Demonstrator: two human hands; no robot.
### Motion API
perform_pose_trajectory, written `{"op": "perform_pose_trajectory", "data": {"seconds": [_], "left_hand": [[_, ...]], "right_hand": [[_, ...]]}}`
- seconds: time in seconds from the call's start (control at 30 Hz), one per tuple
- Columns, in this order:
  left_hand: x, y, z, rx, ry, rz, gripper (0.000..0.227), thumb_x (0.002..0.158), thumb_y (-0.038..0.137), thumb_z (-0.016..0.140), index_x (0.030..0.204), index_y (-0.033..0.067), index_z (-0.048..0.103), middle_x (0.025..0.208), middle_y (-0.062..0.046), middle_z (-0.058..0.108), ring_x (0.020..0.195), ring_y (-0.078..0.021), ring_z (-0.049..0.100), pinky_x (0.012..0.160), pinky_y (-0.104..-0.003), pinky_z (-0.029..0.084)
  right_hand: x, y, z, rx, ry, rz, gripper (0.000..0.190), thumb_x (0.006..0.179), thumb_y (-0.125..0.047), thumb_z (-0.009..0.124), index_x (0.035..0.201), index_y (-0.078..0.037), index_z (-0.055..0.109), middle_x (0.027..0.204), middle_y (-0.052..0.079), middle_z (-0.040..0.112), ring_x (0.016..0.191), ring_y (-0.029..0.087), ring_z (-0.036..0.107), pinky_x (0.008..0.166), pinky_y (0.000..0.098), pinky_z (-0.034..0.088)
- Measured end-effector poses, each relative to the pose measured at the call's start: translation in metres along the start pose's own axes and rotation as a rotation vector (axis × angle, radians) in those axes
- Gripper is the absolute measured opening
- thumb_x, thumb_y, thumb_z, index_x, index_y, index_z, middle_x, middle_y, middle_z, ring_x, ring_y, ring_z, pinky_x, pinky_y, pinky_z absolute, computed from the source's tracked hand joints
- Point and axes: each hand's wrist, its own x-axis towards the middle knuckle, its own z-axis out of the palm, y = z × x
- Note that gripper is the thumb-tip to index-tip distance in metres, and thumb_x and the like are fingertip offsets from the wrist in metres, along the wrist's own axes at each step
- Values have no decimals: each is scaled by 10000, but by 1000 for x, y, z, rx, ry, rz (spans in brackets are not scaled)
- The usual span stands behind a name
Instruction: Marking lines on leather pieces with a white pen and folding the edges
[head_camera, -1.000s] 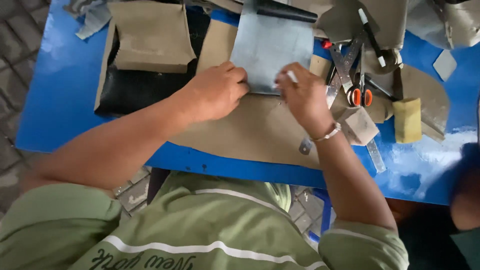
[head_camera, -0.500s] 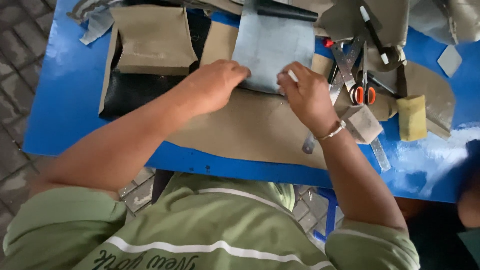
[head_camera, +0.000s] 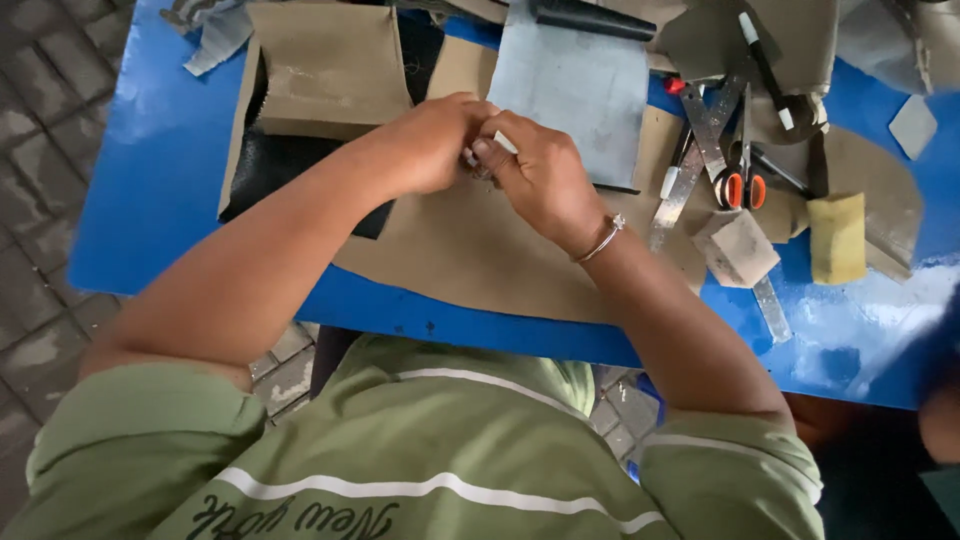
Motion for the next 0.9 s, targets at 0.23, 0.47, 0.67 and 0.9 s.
{"op": "perform_pose_trajectory", "data": {"seconds": [0.23,0.47,0.67,0.9], "left_hand": [[19,-25,16,144,98,195,442,925,56,693,1353,123,603,1212,-134,552,1045,-351,628,872,-477,488],[19,-23,15,214,67,193,595,886,-18,696,1454,84,553,1413,-155,514,1245,-375,563,939,-475,511],[11,-9,10,242,25,142,565,930,-3,673,1471,77,531,1434,-141,493,1188,-364,592,942,-494,509],[11,-14,13,176,47,173,529,939,-5,667,1451,72,563,1401,-139,511,1130,-318,646,906,-438,541]], "right_hand": [[-13,28,-16,-184,57,-53,169,1069,-229,546,1072,-84,632,889,92,683,767,282,618,692,411,436],[-39,41,-46,-32,80,148,184,1094,-211,537,1043,-59,628,862,85,758,717,168,741,631,310,578],[-59,69,-63,-104,190,120,142,1086,-178,559,1037,-79,647,826,56,781,762,148,763,696,297,571],[-90,86,-84,-68,242,214,134,1110,-74,553,1022,-63,654,743,62,694,664,142,690,603,290,535]]}}
